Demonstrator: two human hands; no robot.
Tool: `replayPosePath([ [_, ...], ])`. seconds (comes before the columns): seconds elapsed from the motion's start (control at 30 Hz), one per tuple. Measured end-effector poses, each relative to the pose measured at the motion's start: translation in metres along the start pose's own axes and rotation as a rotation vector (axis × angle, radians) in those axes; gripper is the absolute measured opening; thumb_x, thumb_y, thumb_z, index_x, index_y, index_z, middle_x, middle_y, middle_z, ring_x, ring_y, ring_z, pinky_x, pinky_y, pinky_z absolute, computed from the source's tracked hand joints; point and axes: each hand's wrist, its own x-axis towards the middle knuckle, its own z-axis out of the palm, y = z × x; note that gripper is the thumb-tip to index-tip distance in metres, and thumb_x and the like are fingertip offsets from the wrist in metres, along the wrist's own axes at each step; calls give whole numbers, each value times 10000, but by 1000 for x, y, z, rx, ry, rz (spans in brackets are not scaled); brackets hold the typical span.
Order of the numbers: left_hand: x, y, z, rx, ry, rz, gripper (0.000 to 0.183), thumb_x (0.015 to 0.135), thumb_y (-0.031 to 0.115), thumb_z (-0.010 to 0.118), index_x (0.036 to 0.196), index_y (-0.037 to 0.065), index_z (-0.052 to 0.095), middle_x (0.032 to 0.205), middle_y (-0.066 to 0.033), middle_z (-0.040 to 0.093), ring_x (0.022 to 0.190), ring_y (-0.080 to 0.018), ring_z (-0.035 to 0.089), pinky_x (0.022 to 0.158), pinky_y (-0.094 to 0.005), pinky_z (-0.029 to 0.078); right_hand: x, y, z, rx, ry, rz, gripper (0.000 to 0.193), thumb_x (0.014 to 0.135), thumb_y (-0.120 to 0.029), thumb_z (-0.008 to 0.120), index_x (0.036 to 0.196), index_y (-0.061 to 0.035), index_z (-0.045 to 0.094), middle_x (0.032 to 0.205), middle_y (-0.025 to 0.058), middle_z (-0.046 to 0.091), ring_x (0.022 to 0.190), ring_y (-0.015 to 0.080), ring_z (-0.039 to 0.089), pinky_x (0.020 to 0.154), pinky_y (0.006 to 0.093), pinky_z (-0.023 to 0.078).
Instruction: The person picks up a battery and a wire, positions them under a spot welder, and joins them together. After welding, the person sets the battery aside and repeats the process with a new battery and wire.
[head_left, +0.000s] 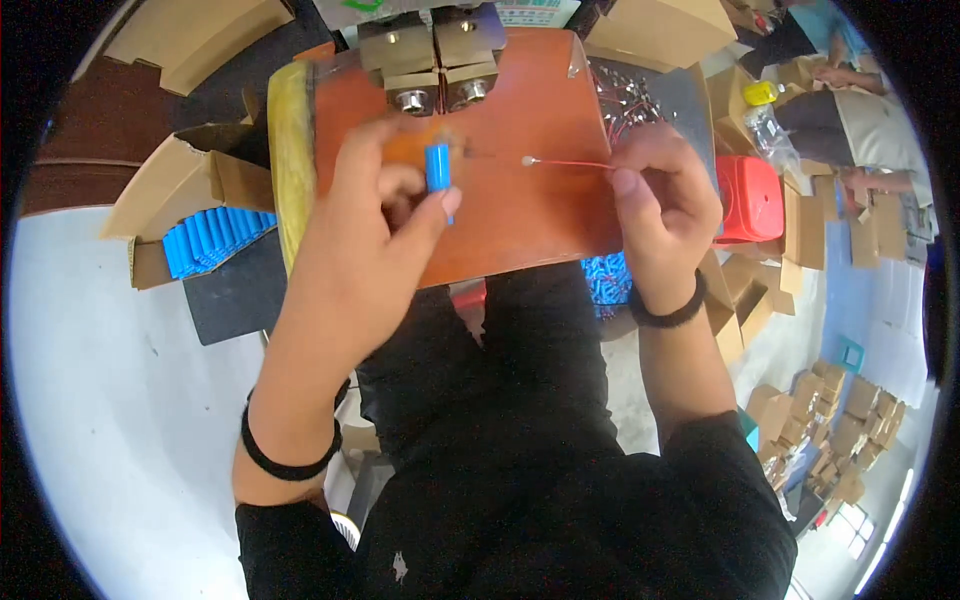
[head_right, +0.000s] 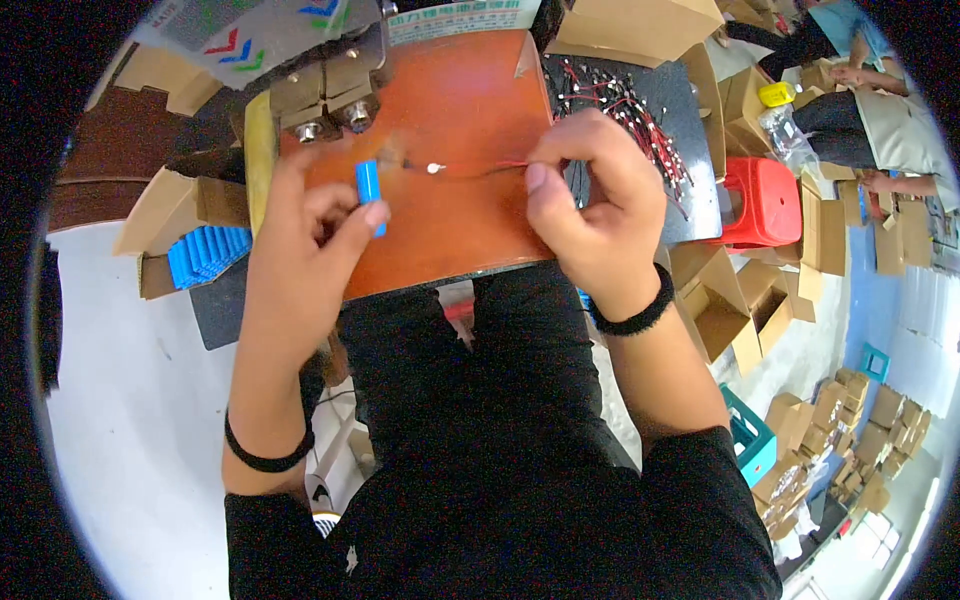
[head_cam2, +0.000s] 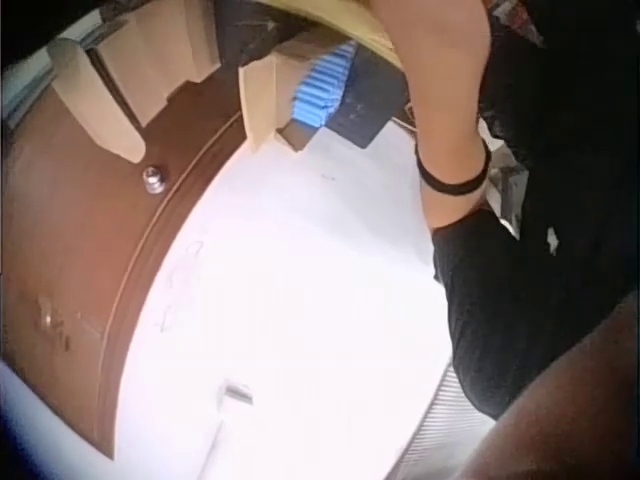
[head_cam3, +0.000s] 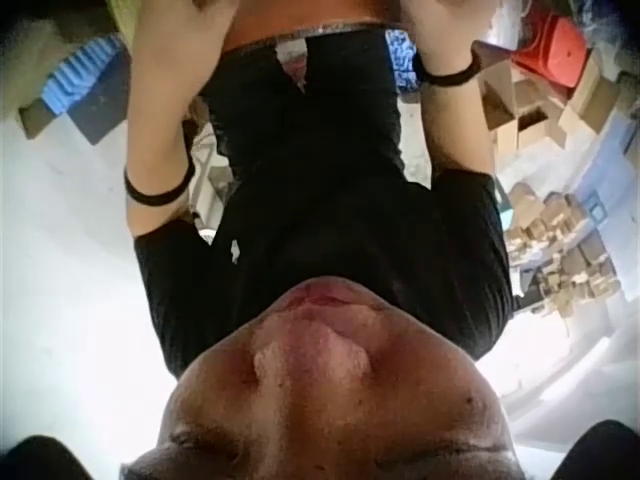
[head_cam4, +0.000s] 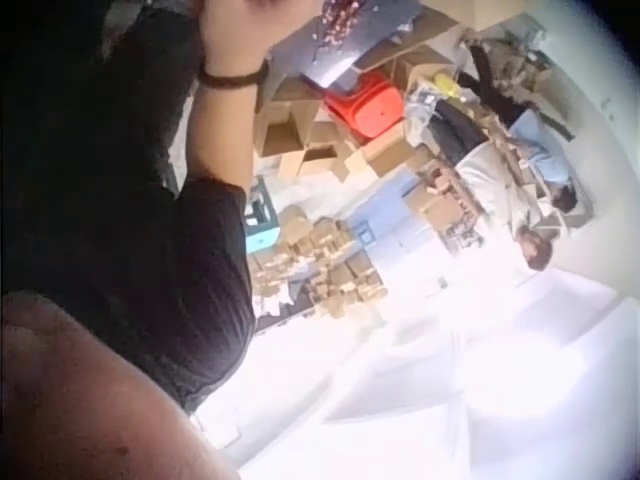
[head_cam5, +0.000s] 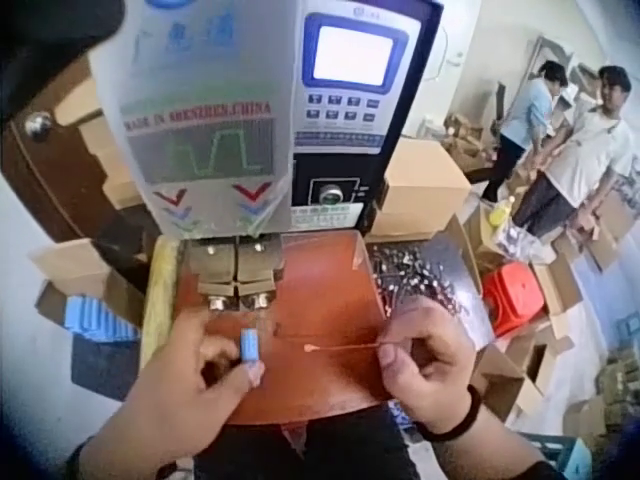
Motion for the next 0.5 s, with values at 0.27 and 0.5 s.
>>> replayPosePath([
  [0.27,13,4,-7,109,-58,111,278,889,148,670,1109,-8,602,851,-12,622,736,-70,511,698,-222,423,18,-9,22,44,0,225,54,773,-29,628,787,-9,579,715,-14,552,645,46,477,585,208,398],
  [0.5,28,3,-1,271,31,168,283,880,164,687,1096,-17,650,855,-42,664,742,-81,556,705,-240,456,24,-11,33,87,-81,380,36,845,-7,571,872,9,588,845,-12,580,761,58,510,698,194,406],
])
